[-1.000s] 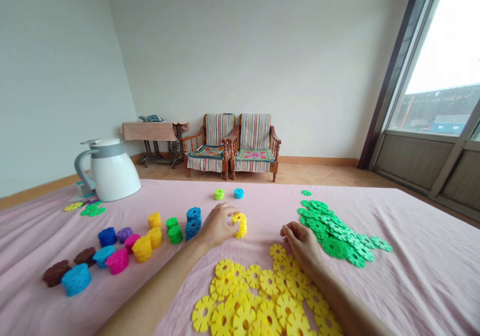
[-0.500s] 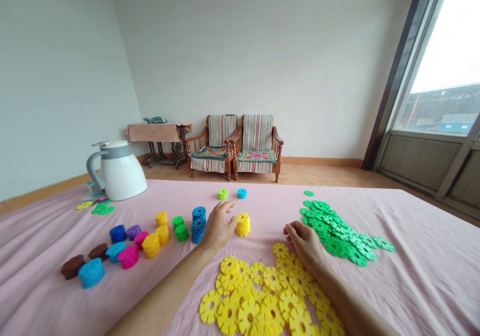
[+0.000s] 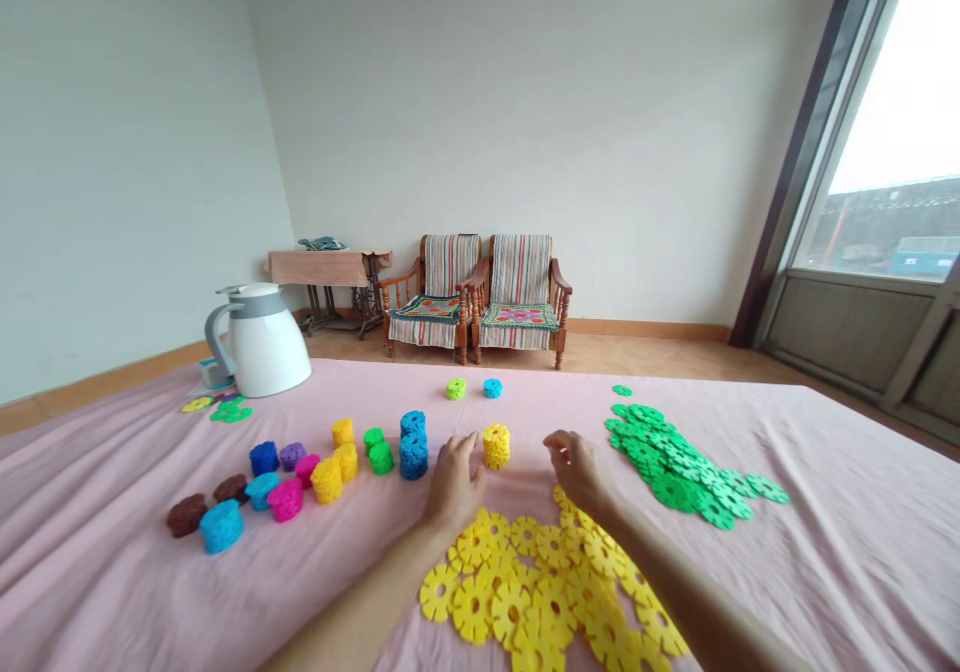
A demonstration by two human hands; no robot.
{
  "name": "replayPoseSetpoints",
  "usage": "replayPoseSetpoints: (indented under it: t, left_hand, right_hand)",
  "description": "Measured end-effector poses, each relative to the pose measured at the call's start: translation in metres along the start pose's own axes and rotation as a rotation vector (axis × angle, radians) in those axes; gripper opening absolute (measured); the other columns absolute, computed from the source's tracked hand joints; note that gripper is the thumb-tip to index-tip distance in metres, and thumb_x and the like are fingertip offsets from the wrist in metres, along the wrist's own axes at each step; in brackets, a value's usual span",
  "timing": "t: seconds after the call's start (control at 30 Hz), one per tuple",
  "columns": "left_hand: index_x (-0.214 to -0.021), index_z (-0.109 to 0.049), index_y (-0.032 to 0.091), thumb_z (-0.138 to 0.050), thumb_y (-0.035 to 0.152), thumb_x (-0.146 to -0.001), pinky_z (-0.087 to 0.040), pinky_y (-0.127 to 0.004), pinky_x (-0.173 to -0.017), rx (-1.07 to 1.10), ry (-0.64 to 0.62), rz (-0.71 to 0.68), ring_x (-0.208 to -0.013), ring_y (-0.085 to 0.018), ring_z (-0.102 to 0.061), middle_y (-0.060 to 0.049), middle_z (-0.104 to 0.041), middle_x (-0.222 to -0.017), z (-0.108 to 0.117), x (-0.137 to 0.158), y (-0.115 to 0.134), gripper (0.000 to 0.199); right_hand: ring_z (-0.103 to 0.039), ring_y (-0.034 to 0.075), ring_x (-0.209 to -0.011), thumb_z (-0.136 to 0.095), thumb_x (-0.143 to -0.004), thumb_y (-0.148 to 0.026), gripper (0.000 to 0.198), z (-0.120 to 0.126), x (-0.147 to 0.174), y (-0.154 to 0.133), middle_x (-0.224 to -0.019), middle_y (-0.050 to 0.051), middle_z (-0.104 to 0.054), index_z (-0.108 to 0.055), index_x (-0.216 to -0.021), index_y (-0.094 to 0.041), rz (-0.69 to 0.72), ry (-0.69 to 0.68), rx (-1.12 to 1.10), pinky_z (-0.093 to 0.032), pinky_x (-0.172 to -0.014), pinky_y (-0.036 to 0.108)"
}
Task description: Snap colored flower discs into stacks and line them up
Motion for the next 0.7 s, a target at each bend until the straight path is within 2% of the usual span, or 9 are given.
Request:
replayPoseSetpoints:
  t: [0.13, 0.23, 0.37, 0.7]
  left_hand:
    - [-0.120, -0.048, 0.009, -0.046, 0.001, -0.067, -0.035, -0.032, -0.098, -0.110, -0.027, -0.057, -0.111, -0.022, -0.046, -0.012, -0.053, -0.110, -0.003, 0.005, 0.004, 0.053]
    - [-0.118, -0.049, 0.011, -0.045, 0.000, -0.067, -0.035, -0.030, -0.097, -0.122, -0.048, -0.049, -0.109, -0.021, -0.046, -0.011, -0.052, -0.108, -0.004, 0.007, 0.006, 0.053]
    - [-0.112, -0.052, 0.015, -0.045, 0.001, -0.066, -0.035, -0.030, -0.095, -0.103, -0.074, -0.056, -0.106, -0.021, -0.047, -0.008, -0.052, -0.105, -0.002, 0.007, 0.010, 0.048]
    - [-0.107, -0.052, 0.018, -0.044, 0.000, -0.064, -0.035, -0.028, -0.091, -0.059, -0.060, -0.059, -0.104, -0.020, -0.046, -0.006, -0.053, -0.103, 0.000, 0.009, 0.015, 0.048]
  right_hand:
    - [-0.058, 0.017, -0.084, -0.044, -0.075, -0.010, 0.029, -0.021, 0.003, -0.039, -0.094, 0.010, -0.063, -0.061, -0.098, -0.014, 0.096, -0.011, 0.059, -0.038, -0.073, 0.024]
    - [-0.057, 0.019, -0.086, -0.043, -0.074, -0.008, 0.031, -0.026, 0.003, -0.056, -0.092, 0.010, -0.062, -0.060, -0.099, -0.015, 0.123, 0.002, 0.178, -0.036, -0.073, 0.027]
    - [-0.056, 0.018, -0.084, -0.042, -0.073, -0.007, 0.031, -0.024, 0.001, -0.061, -0.088, 0.008, -0.061, -0.059, -0.098, -0.016, 0.139, -0.008, 0.339, -0.033, -0.072, 0.027]
    - [-0.056, 0.018, -0.082, -0.042, -0.077, -0.009, 0.023, -0.028, 0.008, -0.065, -0.087, 0.007, -0.061, -0.058, -0.091, -0.017, 0.187, -0.034, 0.393, -0.030, -0.069, 0.028]
Point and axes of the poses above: each hand's wrist, its own x-axis away from the middle knuckle, its own z-axis out of the back of the hand, y = z × x, the point moved 5 cm from there along -x, towards the middle knuckle
